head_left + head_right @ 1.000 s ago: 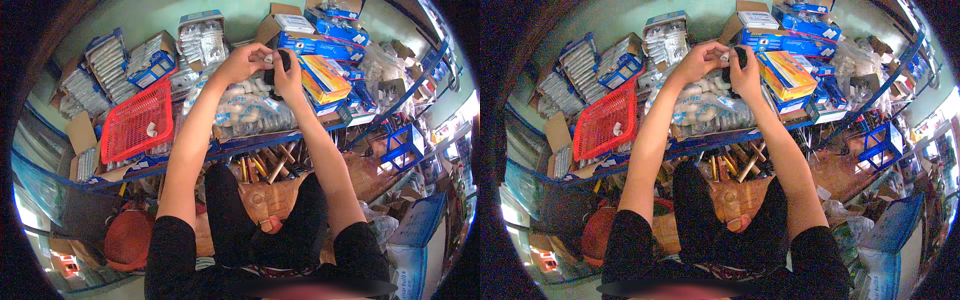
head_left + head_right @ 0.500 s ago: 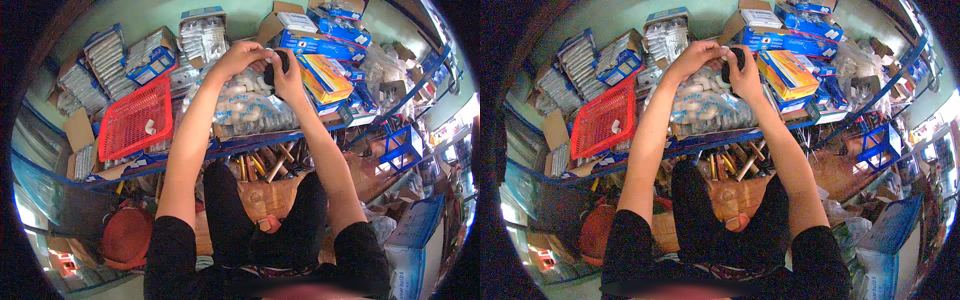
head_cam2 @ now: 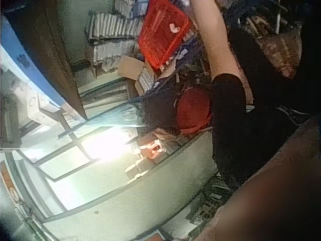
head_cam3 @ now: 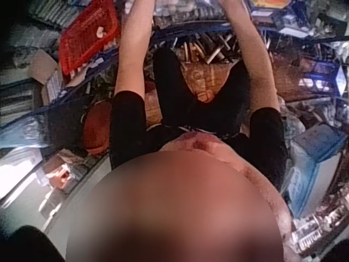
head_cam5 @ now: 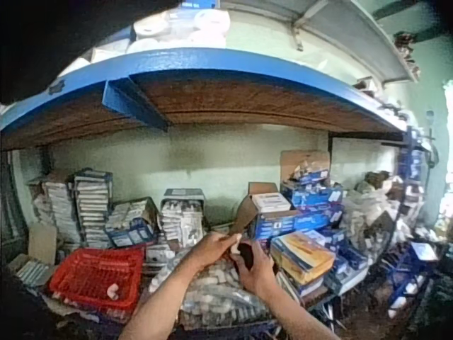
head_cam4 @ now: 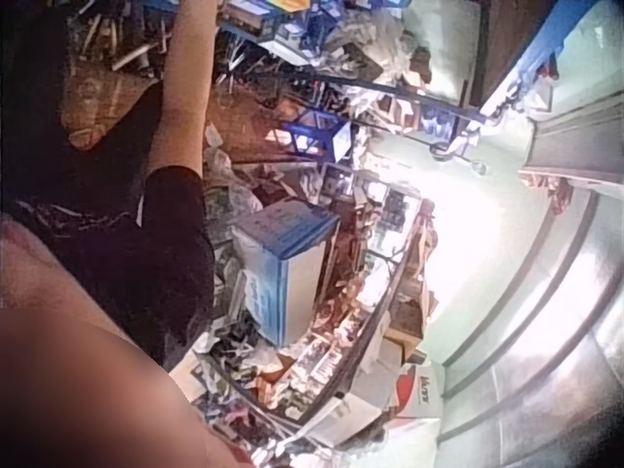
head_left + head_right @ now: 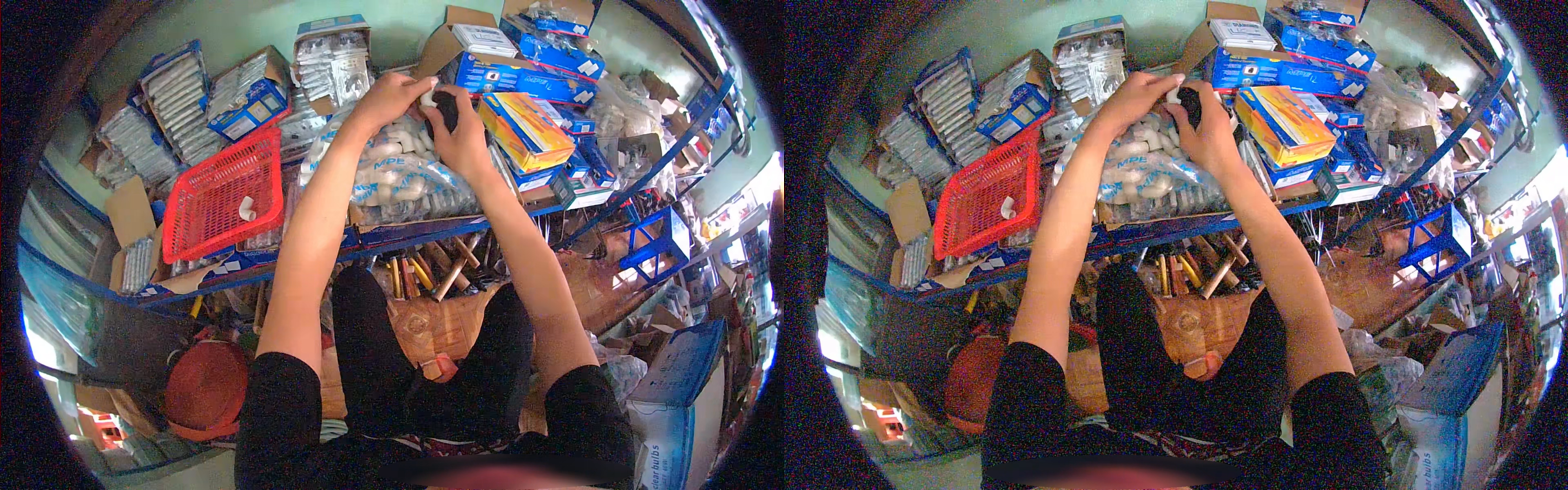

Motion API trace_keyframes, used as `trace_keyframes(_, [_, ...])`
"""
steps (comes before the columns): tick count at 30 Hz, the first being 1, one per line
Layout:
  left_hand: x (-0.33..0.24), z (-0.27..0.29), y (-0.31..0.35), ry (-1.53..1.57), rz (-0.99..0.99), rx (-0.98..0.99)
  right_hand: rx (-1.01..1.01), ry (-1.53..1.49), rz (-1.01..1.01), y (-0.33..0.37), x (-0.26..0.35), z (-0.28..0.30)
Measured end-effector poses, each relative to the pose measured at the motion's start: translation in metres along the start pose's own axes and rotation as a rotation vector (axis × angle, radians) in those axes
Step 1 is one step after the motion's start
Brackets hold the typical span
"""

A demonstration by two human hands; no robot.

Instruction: The recorder sorts small white plastic components from a red basket and assembles them into a black cylindrical casing.

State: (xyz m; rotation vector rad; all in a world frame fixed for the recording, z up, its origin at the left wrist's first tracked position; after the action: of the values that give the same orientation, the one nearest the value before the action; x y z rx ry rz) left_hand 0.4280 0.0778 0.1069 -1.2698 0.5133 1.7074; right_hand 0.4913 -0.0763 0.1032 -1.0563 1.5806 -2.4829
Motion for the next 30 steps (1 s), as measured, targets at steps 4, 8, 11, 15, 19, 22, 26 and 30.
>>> trace_keyframes(4, [-0.002,-0.009,0.003,0.043,0.038,-0.013,-0.035,0.023,0.008,-0.001,-0.005,0.007])
trace_keyframes(8, [-0.032,-0.020,0.017,0.182,-0.327,0.088,-0.106,-0.064,-0.009,-0.002,-0.013,0.015])
trace_keyframes(11, [-0.023,-0.021,0.015,0.157,-0.225,0.075,-0.152,-0.076,-0.002,-0.004,-0.018,0.016])
trace_keyframes(15, [-0.011,-0.011,0.009,0.000,-0.159,0.119,-0.125,-0.039,-0.046,-0.002,-0.011,0.013])
trace_keyframes(19, [-0.008,-0.015,0.006,0.090,-0.079,0.119,-0.115,-0.036,-0.008,-0.001,-0.008,0.013])
trace_keyframes(22, [-0.004,-0.014,0.005,0.218,-0.020,0.068,-0.088,0.056,0.061,0.000,-0.003,0.010])
trace_keyframes(26, [-0.003,-0.010,0.003,0.203,-0.043,-0.008,-0.133,0.049,0.068,-0.001,-0.005,0.013])
trace_keyframes(30, [-0.011,-0.006,0.009,0.177,-0.199,-0.080,-0.185,0.023,0.002,-0.001,-0.009,0.014])
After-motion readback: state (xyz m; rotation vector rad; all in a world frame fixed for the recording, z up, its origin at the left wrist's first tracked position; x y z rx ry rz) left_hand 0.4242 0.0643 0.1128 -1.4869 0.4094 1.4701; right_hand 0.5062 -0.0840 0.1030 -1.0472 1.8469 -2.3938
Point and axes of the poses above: each hand's wrist, its own y-axis away from the middle knuckle, its own z-axis out of the back of the hand, x = y × z, the point moved 7 cm from there along -y, towards the middle knuckle, and after that the axes turned 3 degrees about z, right-handed, at the moved point
